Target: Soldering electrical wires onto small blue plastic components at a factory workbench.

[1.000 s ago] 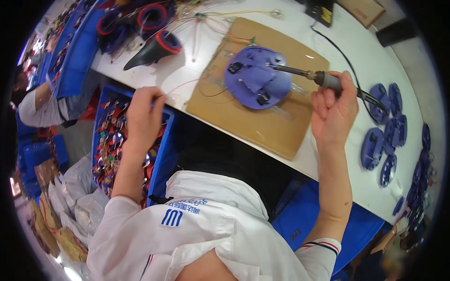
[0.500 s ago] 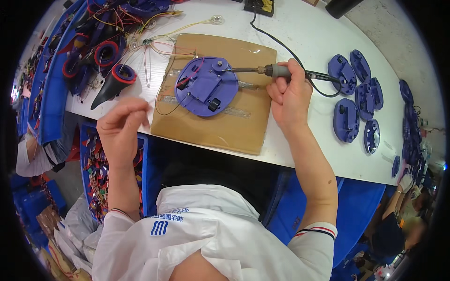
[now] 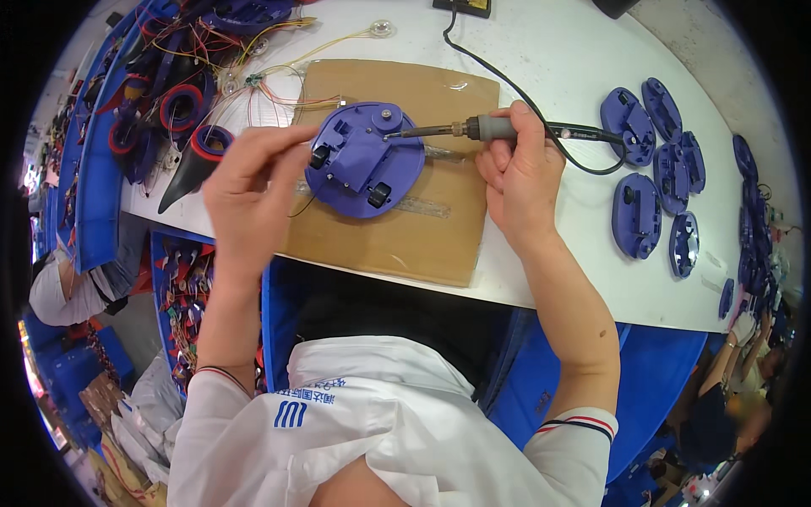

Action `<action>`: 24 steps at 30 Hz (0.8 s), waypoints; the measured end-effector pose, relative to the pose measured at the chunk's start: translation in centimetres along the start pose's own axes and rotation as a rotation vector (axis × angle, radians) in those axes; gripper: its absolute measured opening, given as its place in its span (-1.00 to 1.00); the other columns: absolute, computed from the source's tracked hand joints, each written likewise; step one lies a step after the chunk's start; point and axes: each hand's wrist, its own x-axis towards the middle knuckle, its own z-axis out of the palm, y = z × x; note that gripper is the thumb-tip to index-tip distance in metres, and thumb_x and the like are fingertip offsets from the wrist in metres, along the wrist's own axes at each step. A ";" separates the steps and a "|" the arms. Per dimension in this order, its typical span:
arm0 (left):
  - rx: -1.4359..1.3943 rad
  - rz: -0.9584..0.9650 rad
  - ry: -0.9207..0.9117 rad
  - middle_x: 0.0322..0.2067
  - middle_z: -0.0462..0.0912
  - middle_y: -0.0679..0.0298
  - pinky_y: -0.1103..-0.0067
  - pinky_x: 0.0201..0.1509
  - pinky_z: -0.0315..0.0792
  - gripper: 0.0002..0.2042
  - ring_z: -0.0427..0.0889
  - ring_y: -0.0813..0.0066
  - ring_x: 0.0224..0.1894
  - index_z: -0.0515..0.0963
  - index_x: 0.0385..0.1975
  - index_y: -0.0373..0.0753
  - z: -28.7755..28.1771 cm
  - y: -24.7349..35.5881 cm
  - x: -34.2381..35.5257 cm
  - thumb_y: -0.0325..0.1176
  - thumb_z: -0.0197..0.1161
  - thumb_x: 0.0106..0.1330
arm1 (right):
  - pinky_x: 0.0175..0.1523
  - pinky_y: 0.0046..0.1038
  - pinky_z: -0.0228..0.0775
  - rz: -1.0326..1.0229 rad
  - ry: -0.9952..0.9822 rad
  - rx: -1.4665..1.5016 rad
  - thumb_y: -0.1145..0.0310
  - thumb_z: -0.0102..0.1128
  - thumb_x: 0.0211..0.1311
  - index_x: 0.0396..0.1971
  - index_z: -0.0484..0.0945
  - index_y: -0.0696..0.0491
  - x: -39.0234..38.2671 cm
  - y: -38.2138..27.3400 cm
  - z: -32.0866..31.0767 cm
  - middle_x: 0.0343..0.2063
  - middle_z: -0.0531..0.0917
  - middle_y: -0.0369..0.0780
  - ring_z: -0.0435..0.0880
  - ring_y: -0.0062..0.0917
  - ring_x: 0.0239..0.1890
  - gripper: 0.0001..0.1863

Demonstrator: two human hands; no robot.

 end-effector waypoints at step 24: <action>0.423 0.328 0.067 -0.59 0.52 0.46 0.63 -0.28 0.21 -0.88 0.40 0.53 -0.48 0.58 -0.56 -0.15 3.4 -0.7 0.9 -0.51 0.36 -0.09 | -0.69 -0.70 -0.16 0.024 0.014 0.020 0.20 -0.06 0.36 -0.41 0.48 0.09 0.0 0.0 0.0 -0.85 0.20 -0.44 -0.02 -0.79 -0.84 -0.72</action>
